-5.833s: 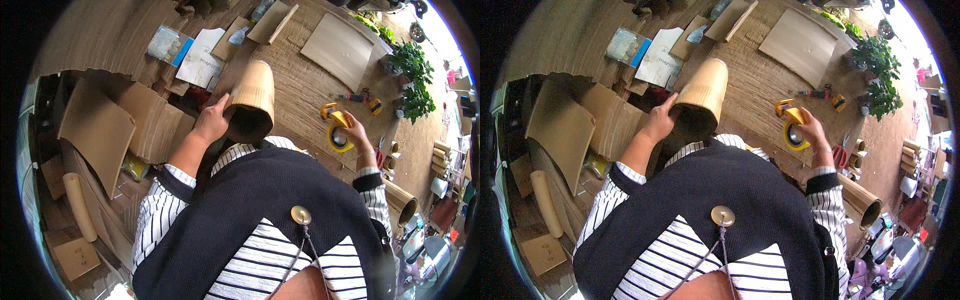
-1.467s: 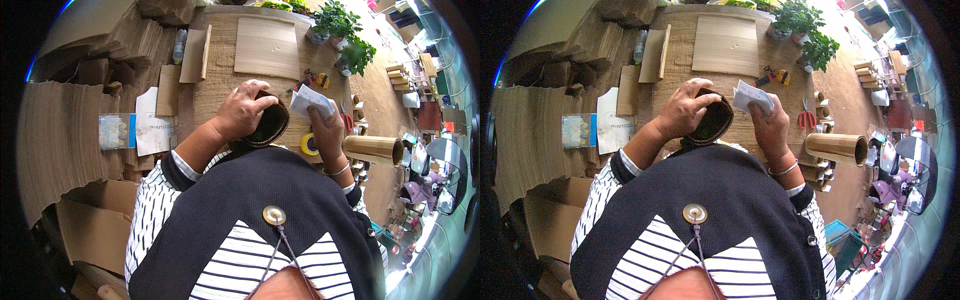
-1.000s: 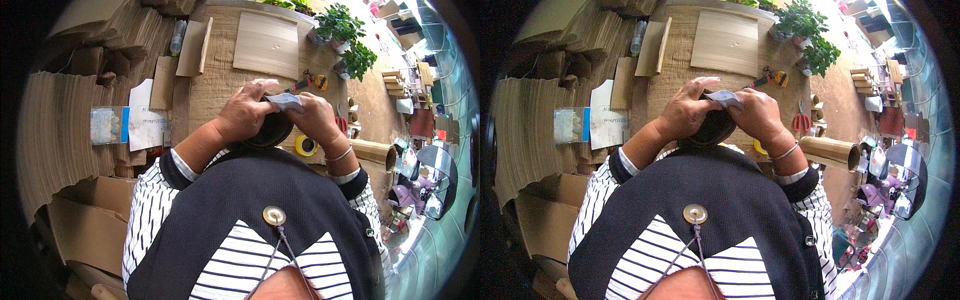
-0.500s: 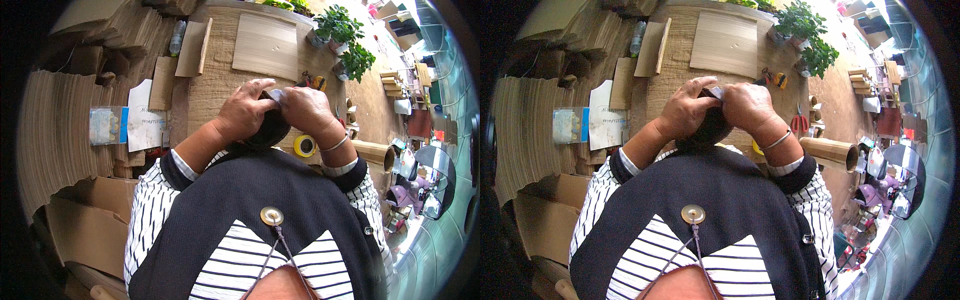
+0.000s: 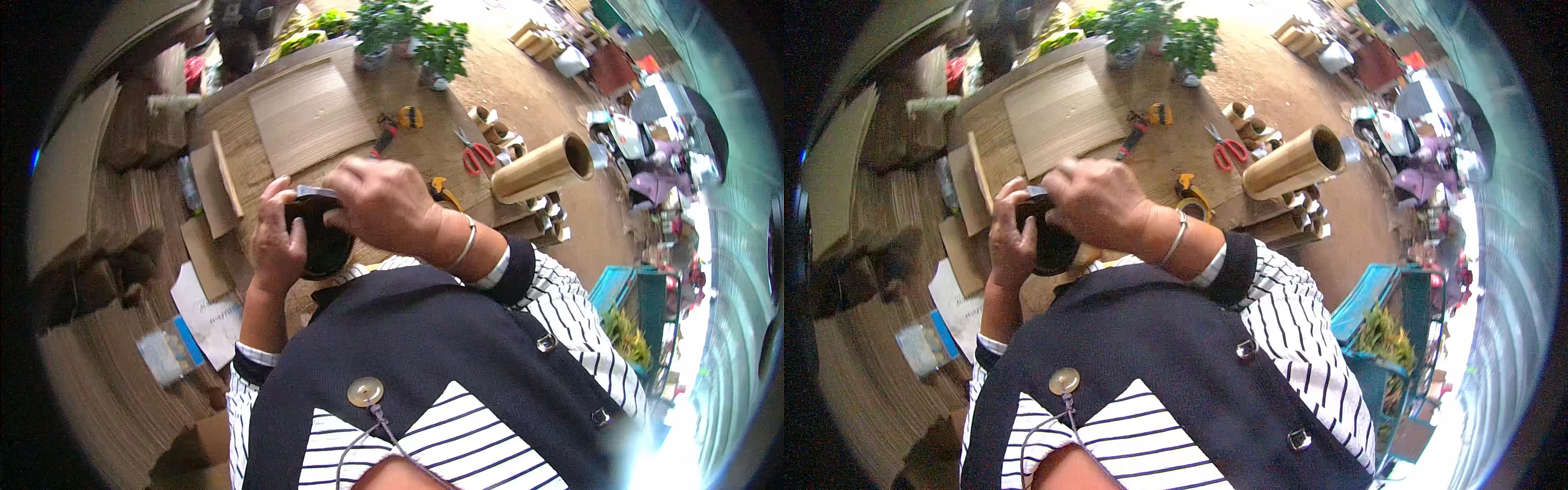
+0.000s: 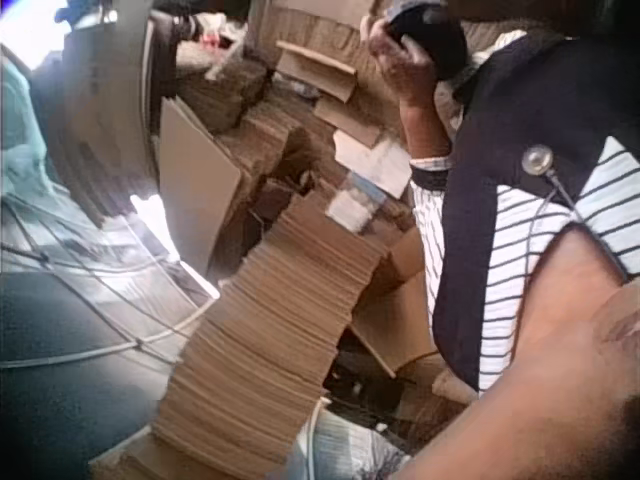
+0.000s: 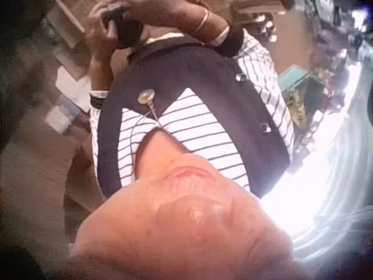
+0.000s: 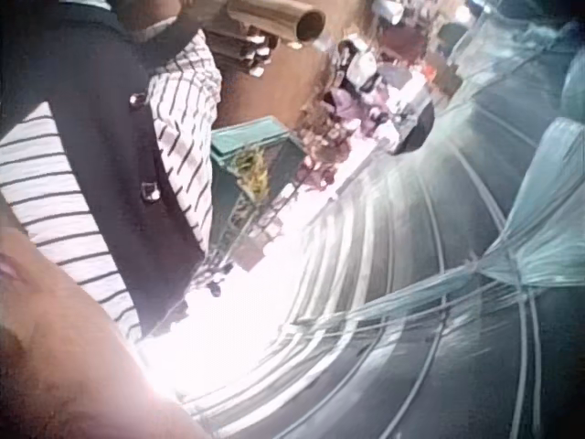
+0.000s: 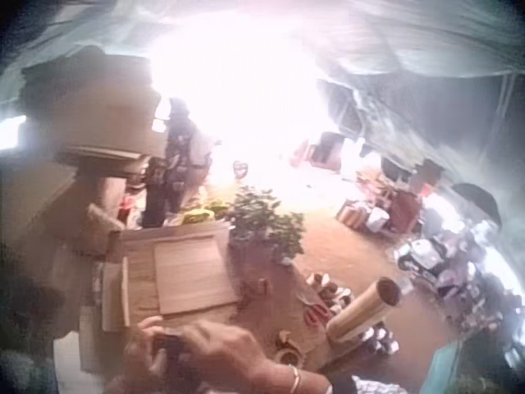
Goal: The person rolls flat cardboard sheets into cylindrical tubes around a plastic bottle, secures the seam with a tape dispenser, and places the finished tubes on the table. The person also briefly moves a potted plant aside and back during the process.
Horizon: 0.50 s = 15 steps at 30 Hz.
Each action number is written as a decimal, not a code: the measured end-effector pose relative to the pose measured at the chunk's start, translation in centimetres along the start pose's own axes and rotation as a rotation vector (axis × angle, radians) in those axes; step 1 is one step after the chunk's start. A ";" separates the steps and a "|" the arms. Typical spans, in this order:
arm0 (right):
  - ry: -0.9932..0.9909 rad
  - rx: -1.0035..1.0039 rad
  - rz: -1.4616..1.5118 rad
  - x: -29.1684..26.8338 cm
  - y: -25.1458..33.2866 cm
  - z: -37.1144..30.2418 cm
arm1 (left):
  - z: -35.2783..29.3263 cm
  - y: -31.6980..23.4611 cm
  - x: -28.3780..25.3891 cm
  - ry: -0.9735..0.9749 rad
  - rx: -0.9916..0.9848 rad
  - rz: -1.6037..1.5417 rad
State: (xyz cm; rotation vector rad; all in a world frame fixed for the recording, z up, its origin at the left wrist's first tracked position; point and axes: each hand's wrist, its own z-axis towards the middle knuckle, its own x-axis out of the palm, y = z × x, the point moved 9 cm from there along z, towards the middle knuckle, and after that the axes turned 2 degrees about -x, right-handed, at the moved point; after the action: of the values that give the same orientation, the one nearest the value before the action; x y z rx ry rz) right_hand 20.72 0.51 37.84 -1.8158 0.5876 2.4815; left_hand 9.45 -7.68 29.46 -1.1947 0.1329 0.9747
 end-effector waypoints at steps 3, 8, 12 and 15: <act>0.274 -0.117 0.092 3.0 0.8 -4.1 | 0.7 -0.5 0.3 0.006 0.014 -0.013; 0.168 -0.077 0.110 5.3 0.1 -6.4 | 1.2 -1.4 1.3 0.049 0.048 0.012; 0.040 -0.098 0.064 6.6 0.1 -7.1 | 1.4 -1.7 1.9 0.059 0.051 -0.011; 0.181 -0.008 0.166 9.2 -1.6 -8.4 | 1.3 -2.6 2.3 0.019 0.155 -0.089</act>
State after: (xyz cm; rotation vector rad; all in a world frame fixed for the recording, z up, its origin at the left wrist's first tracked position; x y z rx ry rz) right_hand 25.77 -2.46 26.78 -2.0922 0.7667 2.4353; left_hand 12.13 -5.34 30.54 -1.0587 0.1657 0.8597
